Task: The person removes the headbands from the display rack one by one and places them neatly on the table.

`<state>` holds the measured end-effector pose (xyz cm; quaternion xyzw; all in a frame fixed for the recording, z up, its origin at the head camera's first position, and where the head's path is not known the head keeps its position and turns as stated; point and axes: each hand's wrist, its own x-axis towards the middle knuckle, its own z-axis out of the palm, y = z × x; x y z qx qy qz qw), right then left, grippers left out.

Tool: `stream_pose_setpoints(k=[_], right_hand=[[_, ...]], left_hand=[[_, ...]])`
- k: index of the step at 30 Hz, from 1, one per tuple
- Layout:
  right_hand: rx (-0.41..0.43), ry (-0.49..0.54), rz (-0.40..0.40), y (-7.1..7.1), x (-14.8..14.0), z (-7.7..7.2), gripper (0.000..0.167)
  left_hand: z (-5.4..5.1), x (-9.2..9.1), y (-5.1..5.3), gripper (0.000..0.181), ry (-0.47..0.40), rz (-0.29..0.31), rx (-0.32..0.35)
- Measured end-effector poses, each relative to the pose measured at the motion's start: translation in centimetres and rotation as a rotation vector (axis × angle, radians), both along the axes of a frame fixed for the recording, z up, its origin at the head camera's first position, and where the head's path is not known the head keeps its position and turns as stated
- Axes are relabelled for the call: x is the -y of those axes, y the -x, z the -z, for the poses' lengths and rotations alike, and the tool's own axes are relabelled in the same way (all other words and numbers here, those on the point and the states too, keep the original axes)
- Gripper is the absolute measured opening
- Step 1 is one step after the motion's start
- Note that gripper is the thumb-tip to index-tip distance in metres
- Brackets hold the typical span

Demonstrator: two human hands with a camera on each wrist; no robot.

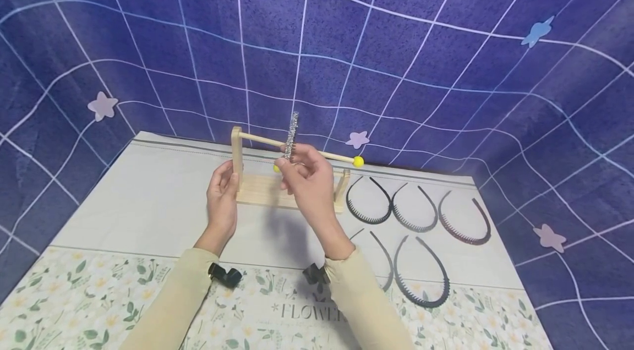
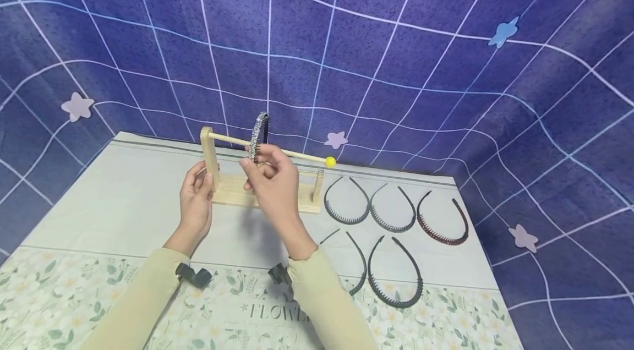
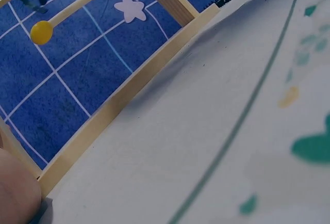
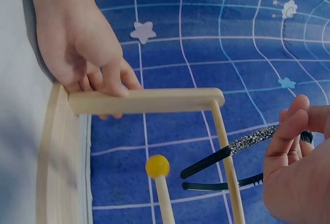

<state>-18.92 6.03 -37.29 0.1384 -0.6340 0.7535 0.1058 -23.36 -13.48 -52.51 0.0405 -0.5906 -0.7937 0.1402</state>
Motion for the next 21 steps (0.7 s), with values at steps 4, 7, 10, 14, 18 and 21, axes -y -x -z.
stream_pose_setpoints(k=[4, 7, 10, 14, 18, 21], right_hand=[[-0.014, 0.001, 0.027, 0.1, -1.0, 0.0, 0.026], [-0.015, 0.018, 0.043, 0.2, -2.0, 0.1, 0.026], [-0.015, 0.025, 0.058, 0.3, -3.0, 0.1, 0.026], [-0.036, 0.019, 0.076, 0.2, -4.3, 0.2, 0.026], [-0.056, 0.033, 0.095, 0.3, -5.3, 0.3, 0.027], [-0.061, 0.043, 0.111, 0.3, -5.9, 0.4, 0.029]], left_hand=[[0.0, 0.0, 0.0, 0.037, -0.003, -0.006, -0.001], [0.0, 0.0, 0.0, 0.037, 0.004, 0.001, 0.0], [0.0, -0.1, 0.0, 0.038, 0.005, 0.006, -0.005], [0.1, -0.1, 0.0, 0.038, 0.0, 0.005, -0.01], [0.1, -0.2, -0.1, 0.038, -0.007, -0.006, -0.011], [0.2, -0.2, -0.1, 0.037, -0.008, -0.011, -0.012]])
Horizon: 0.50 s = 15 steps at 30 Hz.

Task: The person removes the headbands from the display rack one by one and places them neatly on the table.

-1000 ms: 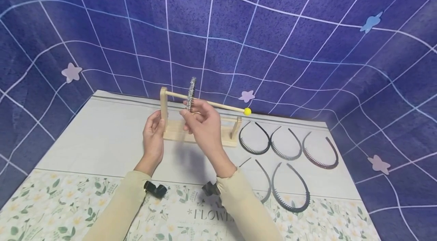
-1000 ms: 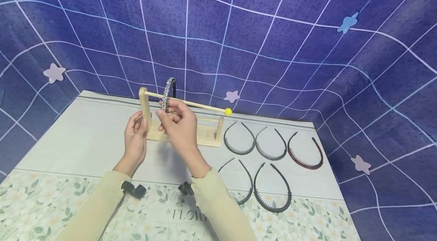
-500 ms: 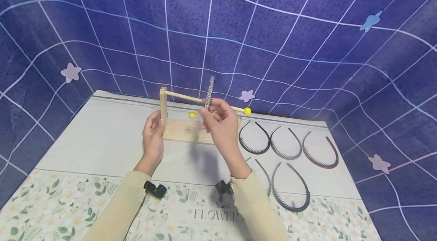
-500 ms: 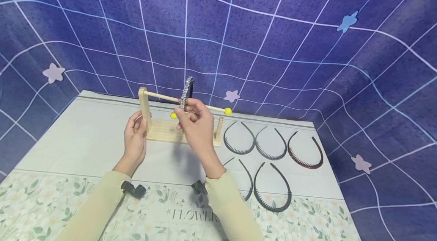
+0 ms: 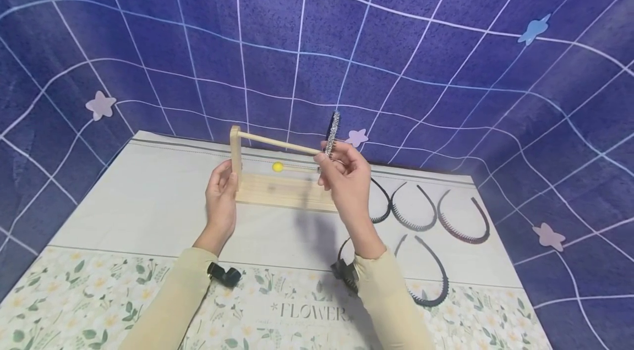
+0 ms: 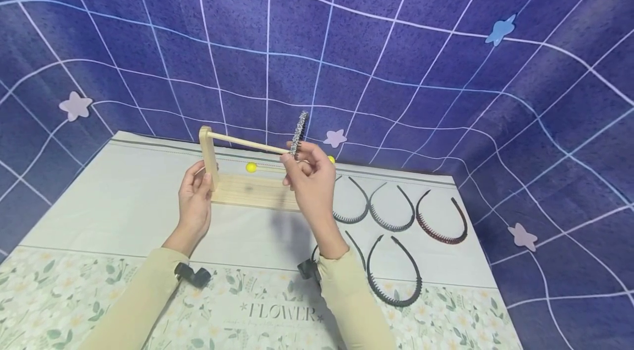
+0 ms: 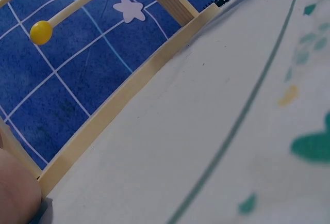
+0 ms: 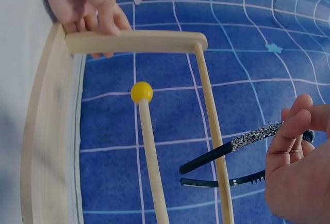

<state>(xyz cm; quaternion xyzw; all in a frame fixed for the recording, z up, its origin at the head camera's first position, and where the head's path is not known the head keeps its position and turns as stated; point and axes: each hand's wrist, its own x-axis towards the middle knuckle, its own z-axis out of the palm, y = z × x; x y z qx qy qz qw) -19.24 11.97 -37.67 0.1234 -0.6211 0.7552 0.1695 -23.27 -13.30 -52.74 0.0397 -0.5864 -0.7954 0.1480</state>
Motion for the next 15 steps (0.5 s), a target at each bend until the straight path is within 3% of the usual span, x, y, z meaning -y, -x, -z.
stream_pose_setpoints(k=[8, 15], right_hand=[[-0.039, 0.023, 0.028, 0.1, -1.4, -0.2, 0.024], [-0.039, 0.02, 0.066, -0.1, -2.9, -0.4, 0.021]], left_hand=[[0.0, 0.1, -0.2, 0.042, 0.066, 0.011, -0.007], [-0.1, 0.1, -0.3, 0.042, 0.061, 0.013, -0.003]])
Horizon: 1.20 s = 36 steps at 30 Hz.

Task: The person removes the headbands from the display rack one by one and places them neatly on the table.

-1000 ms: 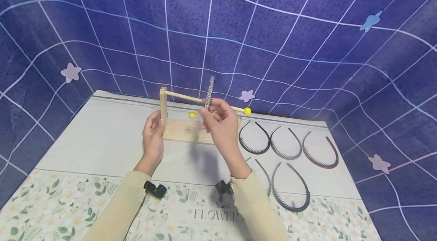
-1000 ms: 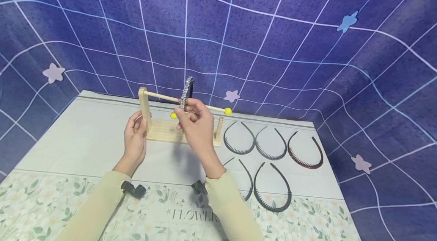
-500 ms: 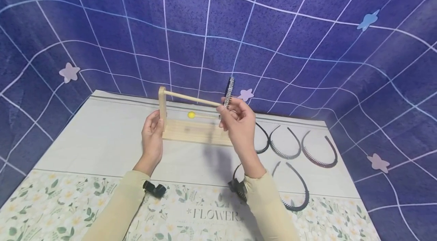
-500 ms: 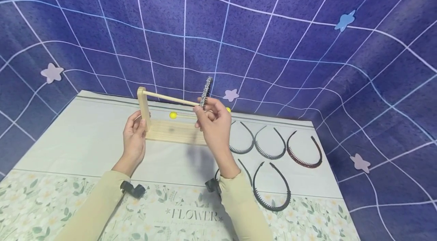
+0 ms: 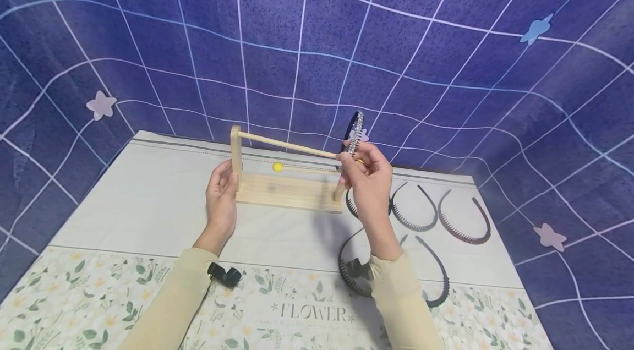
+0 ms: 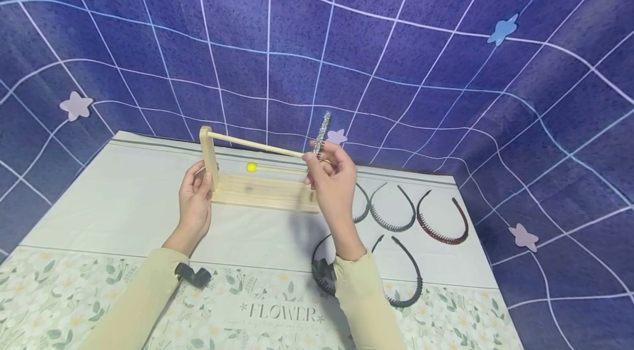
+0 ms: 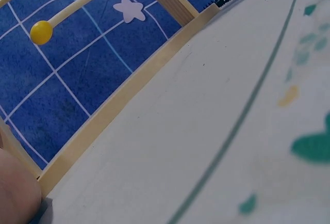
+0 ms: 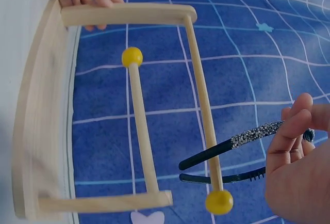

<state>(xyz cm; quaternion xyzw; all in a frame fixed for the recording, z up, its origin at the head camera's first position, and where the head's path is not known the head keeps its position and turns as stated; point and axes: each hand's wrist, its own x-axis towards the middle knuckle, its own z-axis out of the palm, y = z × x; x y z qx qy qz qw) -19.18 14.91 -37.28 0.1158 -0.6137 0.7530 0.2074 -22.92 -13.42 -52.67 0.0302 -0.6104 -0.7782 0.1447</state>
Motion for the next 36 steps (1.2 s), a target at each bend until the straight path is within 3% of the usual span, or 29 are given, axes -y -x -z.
stream_pose_setpoints(k=[17, 30, 36], right_hand=[[0.003, 0.017, 0.085, -0.1, -4.5, 0.7, 0.019], [0.128, -0.078, 0.137, -0.4, -8.7, 2.5, 0.021], [0.198, -0.145, 0.145, -1.5, -11.0, 3.7, 0.014]], left_hand=[[-0.2, 0.0, 0.2, 0.038, -0.027, -0.005, 0.003], [-0.2, 0.1, 0.3, 0.039, -0.017, -0.006, 0.007], [-0.2, 0.1, 0.3, 0.04, -0.021, 0.005, 0.005]])
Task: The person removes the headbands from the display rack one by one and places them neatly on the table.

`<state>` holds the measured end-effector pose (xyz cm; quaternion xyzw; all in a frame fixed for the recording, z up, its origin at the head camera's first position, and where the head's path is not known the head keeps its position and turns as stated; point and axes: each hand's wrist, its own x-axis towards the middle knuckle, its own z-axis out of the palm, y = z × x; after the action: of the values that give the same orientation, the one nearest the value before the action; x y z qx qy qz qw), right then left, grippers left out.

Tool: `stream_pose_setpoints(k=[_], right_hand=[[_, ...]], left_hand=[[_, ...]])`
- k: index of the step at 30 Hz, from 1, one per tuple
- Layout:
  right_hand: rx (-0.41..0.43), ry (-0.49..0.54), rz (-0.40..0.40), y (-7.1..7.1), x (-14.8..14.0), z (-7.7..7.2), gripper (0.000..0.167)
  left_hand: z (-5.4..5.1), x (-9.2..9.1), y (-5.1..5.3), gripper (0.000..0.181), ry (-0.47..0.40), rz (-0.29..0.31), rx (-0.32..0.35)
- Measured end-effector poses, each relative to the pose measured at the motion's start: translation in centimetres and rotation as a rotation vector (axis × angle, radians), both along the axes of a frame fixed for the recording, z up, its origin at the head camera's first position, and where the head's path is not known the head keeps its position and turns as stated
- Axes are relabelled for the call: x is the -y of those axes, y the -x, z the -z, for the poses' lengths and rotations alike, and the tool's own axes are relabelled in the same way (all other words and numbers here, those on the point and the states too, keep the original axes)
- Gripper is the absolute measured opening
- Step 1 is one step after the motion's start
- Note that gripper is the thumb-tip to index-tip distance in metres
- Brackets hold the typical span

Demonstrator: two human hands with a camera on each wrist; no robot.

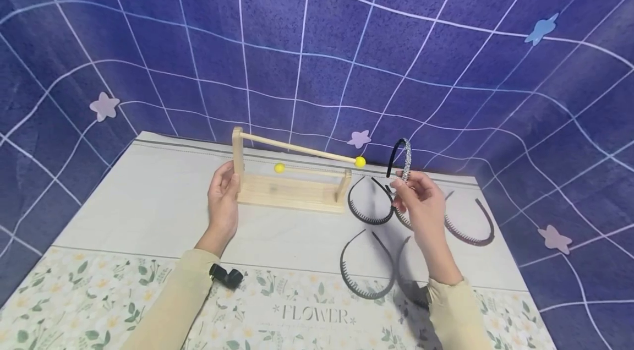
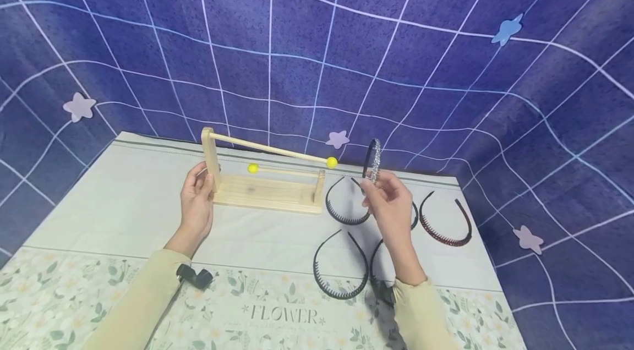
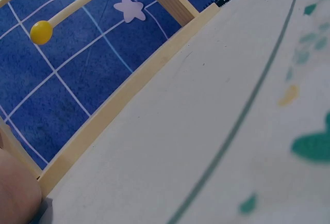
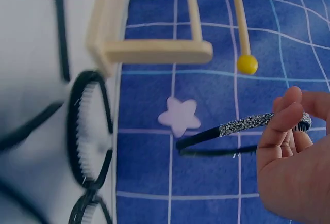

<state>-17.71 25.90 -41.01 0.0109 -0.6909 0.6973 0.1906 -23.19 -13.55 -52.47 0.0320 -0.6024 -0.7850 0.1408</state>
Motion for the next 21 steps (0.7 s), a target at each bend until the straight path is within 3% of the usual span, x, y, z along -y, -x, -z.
stream_pose_setpoints(k=[3, 12, 16, 21], right_hand=[[0.025, -0.044, 0.008, -0.8, -1.4, 0.4, 0.011], [0.126, -0.243, 0.053, -3.1, -5.2, 1.6, 0.024], [0.139, -0.277, 0.083, -3.8, -6.6, 2.3, 0.029], [0.169, -0.24, 0.093, -4.7, -8.5, 3.3, 0.022]], left_hand=[[0.2, 0.0, 0.1, 0.041, -0.007, -0.003, -0.012], [0.3, 0.0, 0.1, 0.038, -0.009, -0.014, -0.008], [0.1, -0.1, 0.1, 0.036, -0.018, -0.021, -0.006], [0.1, -0.1, 0.0, 0.038, 0.001, -0.016, 0.003]])
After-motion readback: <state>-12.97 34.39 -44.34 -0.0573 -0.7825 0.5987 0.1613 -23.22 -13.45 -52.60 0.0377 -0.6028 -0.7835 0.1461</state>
